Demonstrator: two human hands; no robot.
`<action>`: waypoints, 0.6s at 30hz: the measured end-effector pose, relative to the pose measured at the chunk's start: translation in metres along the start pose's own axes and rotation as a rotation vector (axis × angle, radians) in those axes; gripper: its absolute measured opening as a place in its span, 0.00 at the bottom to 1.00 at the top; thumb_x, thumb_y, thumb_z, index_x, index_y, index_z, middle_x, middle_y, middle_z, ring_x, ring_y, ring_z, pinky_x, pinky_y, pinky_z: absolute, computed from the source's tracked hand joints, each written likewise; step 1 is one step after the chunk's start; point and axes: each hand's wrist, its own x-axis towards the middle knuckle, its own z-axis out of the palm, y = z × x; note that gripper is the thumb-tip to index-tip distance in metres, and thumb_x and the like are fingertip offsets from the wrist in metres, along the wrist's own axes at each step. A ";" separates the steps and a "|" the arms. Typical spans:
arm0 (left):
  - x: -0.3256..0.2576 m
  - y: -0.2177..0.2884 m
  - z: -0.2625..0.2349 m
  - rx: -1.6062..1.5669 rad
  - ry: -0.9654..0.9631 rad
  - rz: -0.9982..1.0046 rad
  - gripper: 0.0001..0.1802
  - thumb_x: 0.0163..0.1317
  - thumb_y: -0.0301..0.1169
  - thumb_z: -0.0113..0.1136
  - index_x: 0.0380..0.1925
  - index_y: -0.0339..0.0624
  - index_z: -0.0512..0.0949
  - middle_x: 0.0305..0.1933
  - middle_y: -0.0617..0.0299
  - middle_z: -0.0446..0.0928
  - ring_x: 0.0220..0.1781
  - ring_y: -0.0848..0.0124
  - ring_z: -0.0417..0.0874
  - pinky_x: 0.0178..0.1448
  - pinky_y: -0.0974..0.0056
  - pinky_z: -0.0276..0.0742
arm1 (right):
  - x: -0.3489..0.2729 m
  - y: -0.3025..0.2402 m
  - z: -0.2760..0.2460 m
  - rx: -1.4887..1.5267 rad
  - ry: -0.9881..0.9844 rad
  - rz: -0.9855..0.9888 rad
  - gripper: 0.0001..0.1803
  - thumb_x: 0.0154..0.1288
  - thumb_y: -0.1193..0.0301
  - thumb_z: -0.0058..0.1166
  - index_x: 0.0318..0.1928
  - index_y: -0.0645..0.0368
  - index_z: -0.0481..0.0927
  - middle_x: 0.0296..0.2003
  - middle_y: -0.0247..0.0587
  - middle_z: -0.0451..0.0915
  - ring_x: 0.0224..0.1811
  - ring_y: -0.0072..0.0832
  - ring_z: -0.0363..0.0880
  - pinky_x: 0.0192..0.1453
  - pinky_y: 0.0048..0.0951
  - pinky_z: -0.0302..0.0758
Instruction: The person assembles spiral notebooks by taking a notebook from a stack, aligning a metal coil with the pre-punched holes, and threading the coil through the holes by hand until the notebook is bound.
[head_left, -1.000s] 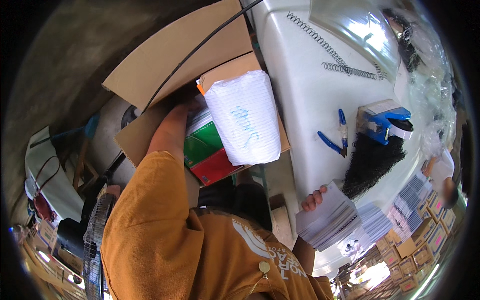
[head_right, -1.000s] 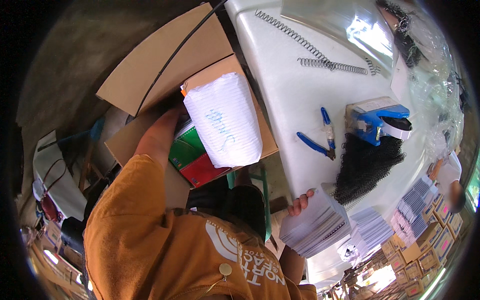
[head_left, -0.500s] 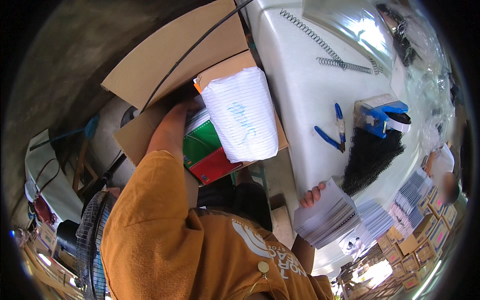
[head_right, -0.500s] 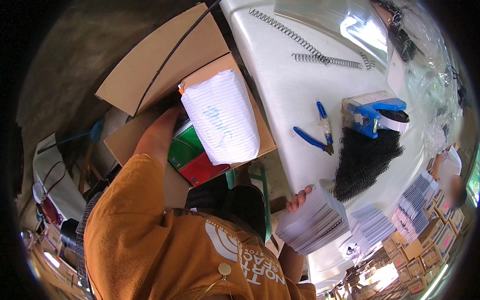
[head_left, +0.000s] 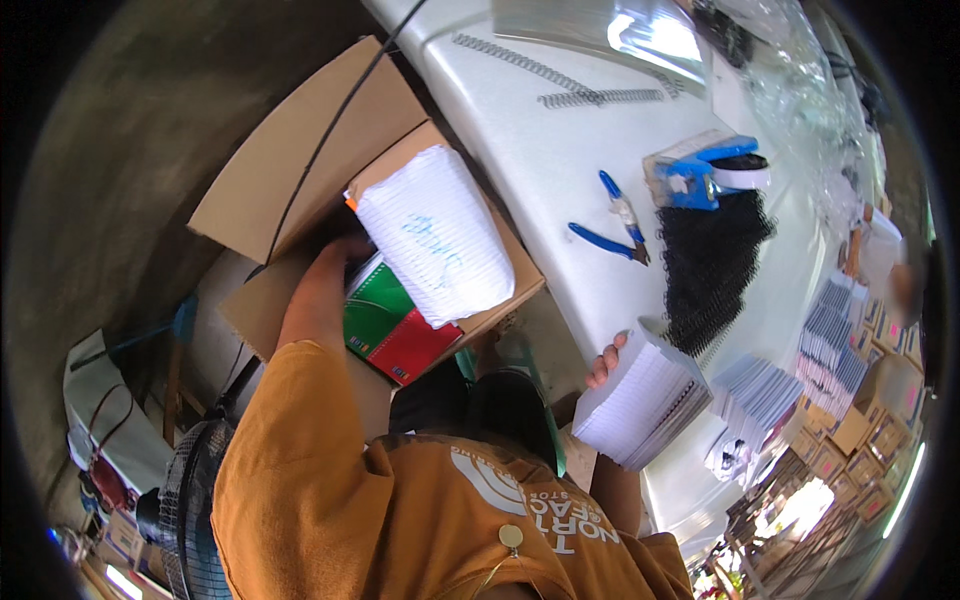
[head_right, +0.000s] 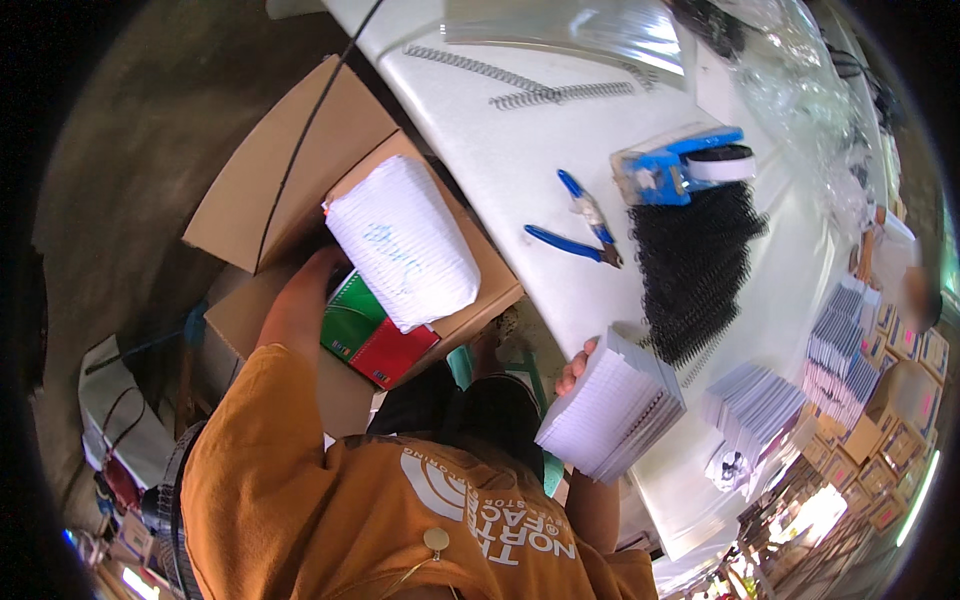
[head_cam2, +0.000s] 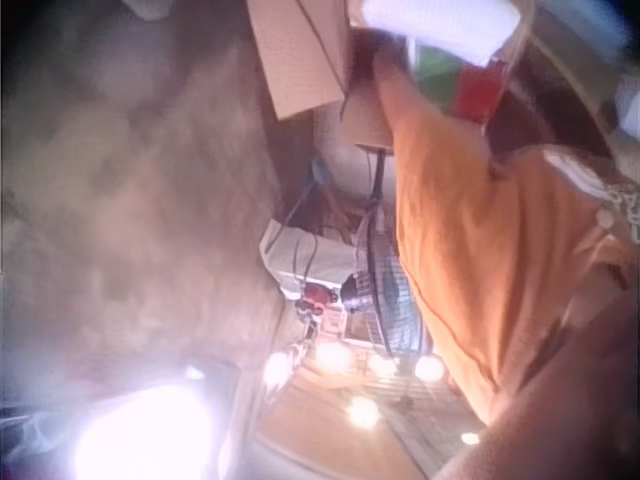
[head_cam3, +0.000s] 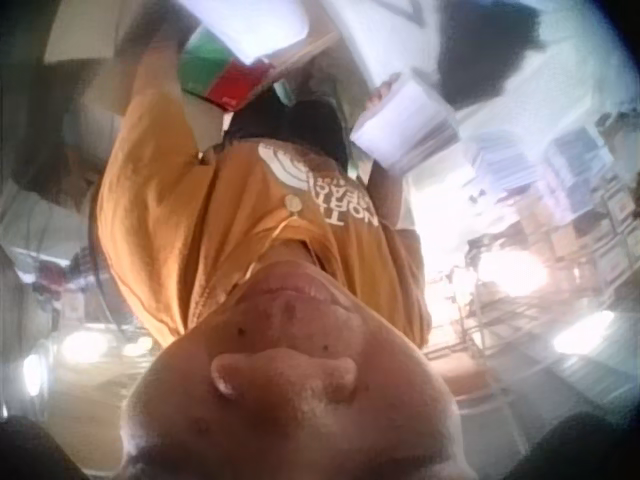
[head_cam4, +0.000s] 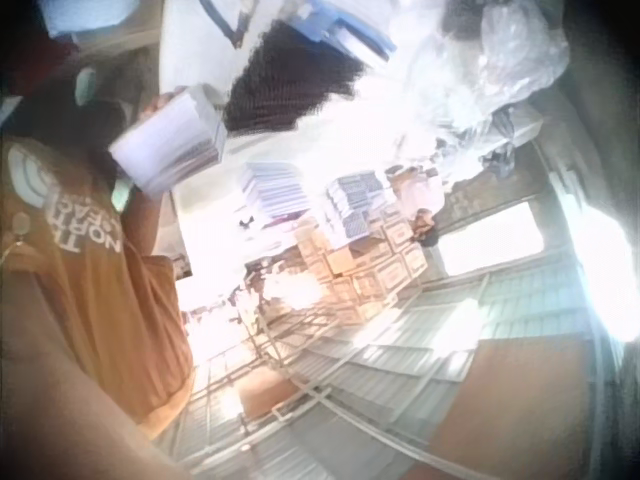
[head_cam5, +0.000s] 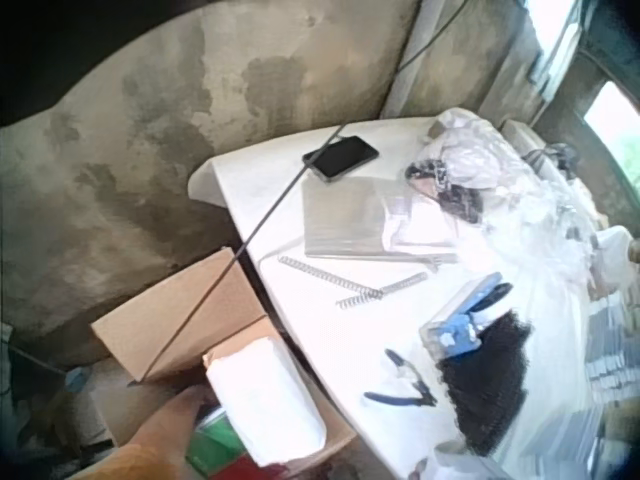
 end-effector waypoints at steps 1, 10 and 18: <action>-0.001 -0.001 0.000 0.011 0.000 -0.003 0.20 0.58 0.35 0.53 0.49 0.41 0.77 0.55 0.52 0.75 0.58 0.58 0.76 0.59 0.56 0.72 | -0.002 0.002 0.002 0.005 0.014 -0.006 0.39 0.58 0.48 0.54 0.57 0.66 0.62 0.41 0.53 0.70 0.40 0.44 0.71 0.46 0.41 0.67; 0.005 -0.001 0.003 0.050 -0.013 -0.003 0.20 0.58 0.35 0.53 0.49 0.41 0.77 0.55 0.52 0.75 0.58 0.58 0.76 0.59 0.57 0.72 | -0.006 0.011 -0.006 -0.051 -0.008 -0.071 0.32 0.62 0.52 0.51 0.56 0.63 0.61 0.40 0.50 0.70 0.42 0.41 0.70 0.47 0.39 0.67; 0.004 0.001 -0.001 0.102 -0.018 0.010 0.19 0.57 0.35 0.54 0.49 0.41 0.78 0.55 0.53 0.76 0.57 0.59 0.76 0.58 0.57 0.73 | -0.006 0.014 -0.004 -0.043 -0.003 -0.098 0.33 0.62 0.52 0.51 0.56 0.64 0.61 0.40 0.50 0.70 0.42 0.41 0.71 0.48 0.39 0.68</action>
